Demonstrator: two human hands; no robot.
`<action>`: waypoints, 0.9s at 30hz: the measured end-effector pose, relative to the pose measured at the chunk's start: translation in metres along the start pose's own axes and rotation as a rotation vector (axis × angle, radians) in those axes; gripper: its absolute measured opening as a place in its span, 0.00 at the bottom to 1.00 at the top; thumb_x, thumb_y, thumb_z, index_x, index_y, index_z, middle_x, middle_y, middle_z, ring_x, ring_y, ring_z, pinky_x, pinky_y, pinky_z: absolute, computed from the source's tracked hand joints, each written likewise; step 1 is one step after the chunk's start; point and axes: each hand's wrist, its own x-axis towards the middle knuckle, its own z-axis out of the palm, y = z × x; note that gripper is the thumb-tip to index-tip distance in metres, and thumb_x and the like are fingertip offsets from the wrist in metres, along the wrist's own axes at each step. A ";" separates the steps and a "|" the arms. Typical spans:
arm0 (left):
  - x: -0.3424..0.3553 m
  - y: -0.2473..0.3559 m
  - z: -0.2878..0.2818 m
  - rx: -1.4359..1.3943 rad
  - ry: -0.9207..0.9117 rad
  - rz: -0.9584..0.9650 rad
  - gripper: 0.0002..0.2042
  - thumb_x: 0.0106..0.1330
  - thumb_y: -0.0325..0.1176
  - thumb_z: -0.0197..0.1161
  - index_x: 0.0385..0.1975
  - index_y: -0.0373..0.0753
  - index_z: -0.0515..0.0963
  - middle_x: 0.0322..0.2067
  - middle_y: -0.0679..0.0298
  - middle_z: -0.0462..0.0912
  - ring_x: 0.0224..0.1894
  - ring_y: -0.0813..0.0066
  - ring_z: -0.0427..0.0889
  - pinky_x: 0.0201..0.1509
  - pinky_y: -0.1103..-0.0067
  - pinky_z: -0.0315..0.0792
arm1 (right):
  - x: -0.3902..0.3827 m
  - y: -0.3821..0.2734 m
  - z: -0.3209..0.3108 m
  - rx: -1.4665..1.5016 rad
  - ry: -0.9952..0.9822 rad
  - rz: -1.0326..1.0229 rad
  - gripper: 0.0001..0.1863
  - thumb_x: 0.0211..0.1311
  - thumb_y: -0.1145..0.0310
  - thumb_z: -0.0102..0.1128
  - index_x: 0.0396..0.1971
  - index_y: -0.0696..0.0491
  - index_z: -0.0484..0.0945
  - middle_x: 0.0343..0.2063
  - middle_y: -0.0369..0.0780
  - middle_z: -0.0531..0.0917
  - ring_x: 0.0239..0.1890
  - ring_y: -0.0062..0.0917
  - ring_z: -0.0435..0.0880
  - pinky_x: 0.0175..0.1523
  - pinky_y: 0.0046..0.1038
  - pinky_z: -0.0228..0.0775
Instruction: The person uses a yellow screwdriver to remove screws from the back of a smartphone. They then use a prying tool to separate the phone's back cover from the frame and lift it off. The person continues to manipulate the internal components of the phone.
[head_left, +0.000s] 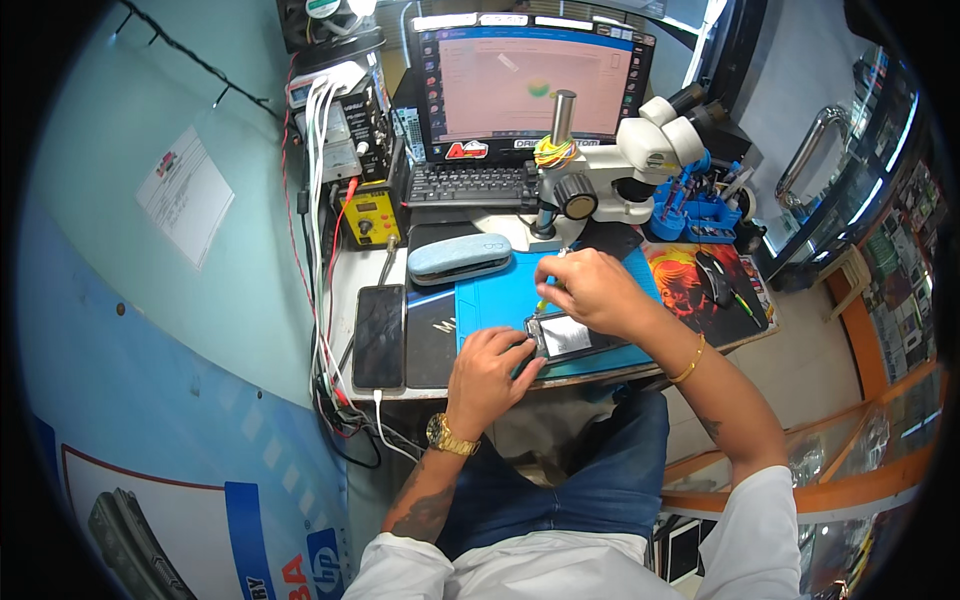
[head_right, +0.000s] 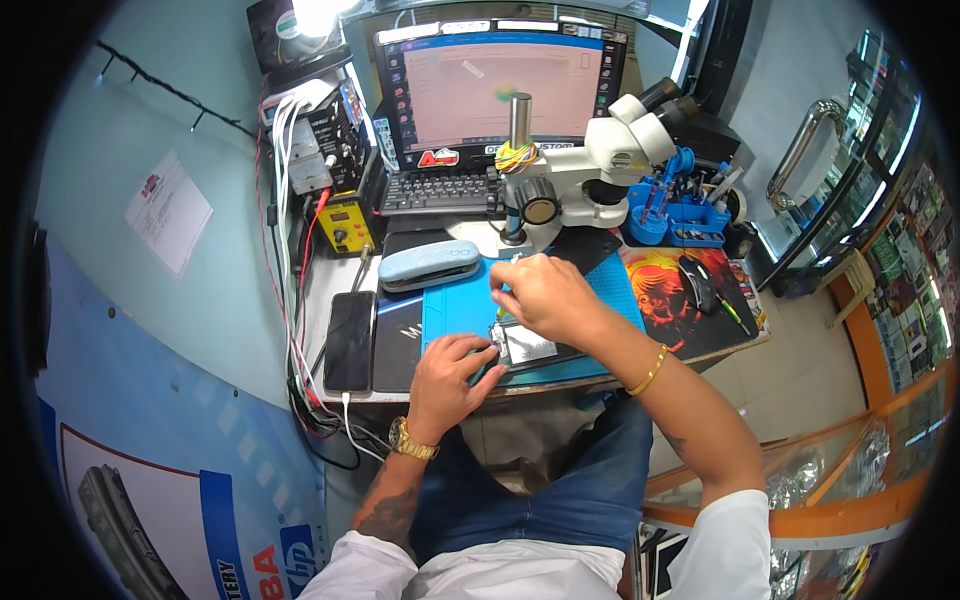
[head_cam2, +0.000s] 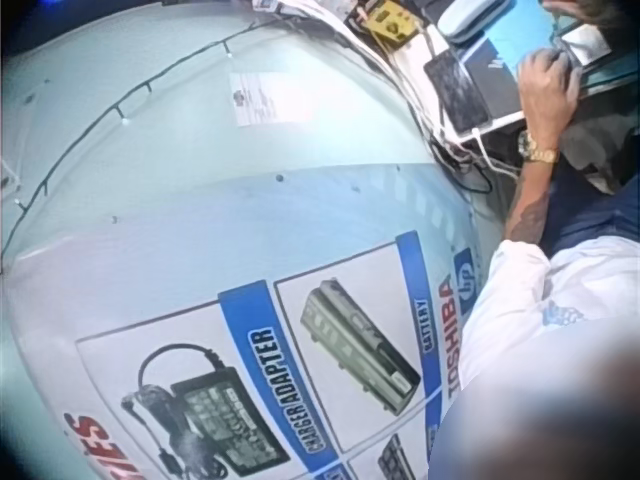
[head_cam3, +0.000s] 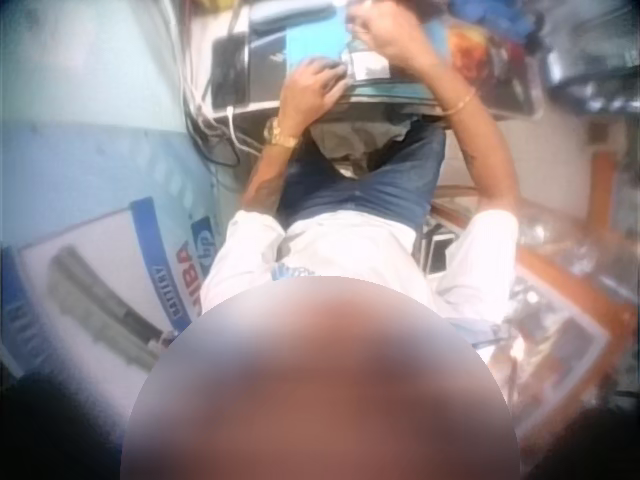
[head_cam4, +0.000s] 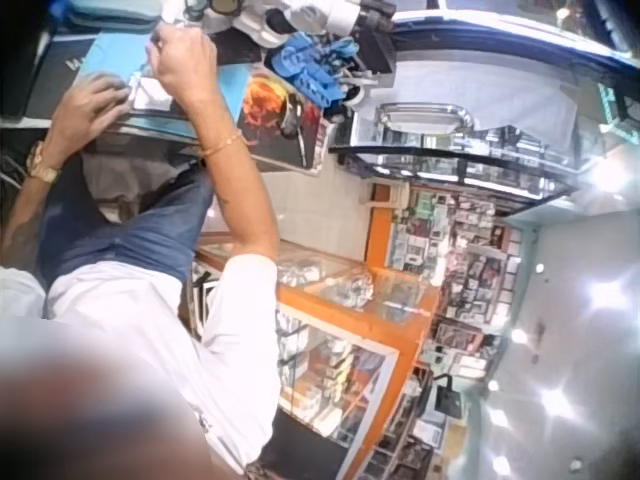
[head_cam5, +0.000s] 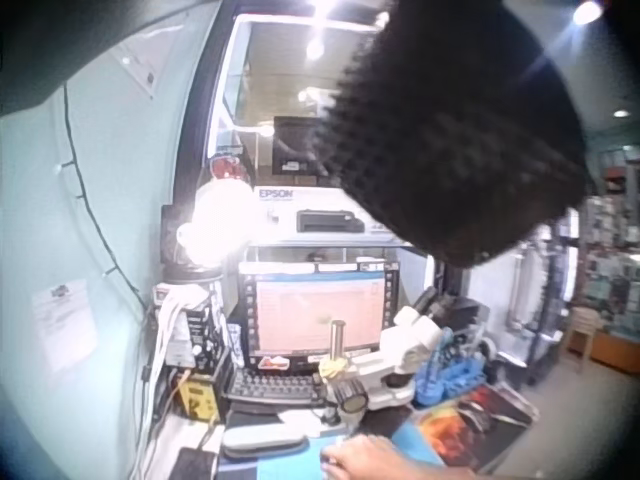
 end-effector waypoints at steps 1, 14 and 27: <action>0.000 0.000 0.000 -0.002 0.004 -0.010 0.12 0.58 0.36 0.75 0.37 0.38 0.87 0.41 0.64 0.87 0.47 0.63 0.84 0.53 0.67 0.75 | 0.004 0.000 0.004 -0.136 -0.023 0.030 0.08 0.62 0.66 0.68 0.38 0.52 0.81 0.25 0.45 0.86 0.32 0.44 0.86 0.37 0.42 0.76; 0.058 -0.044 -0.006 -0.461 -0.218 -0.316 0.18 0.72 0.34 0.63 0.57 0.32 0.77 0.50 0.52 0.85 0.53 0.62 0.83 0.59 0.73 0.73 | 0.035 -0.017 -0.010 -0.127 -0.367 -0.024 0.27 0.61 0.70 0.67 0.62 0.47 0.75 0.35 0.49 0.87 0.42 0.46 0.86 0.48 0.44 0.77; 0.068 -0.036 0.009 -0.489 -0.095 -0.074 0.04 0.63 0.29 0.70 0.36 0.42 0.87 0.33 0.60 0.90 0.40 0.62 0.87 0.54 0.69 0.77 | 0.029 -0.015 -0.007 -0.277 -0.234 -0.008 0.20 0.66 0.57 0.64 0.55 0.47 0.79 0.31 0.48 0.87 0.36 0.43 0.87 0.39 0.41 0.77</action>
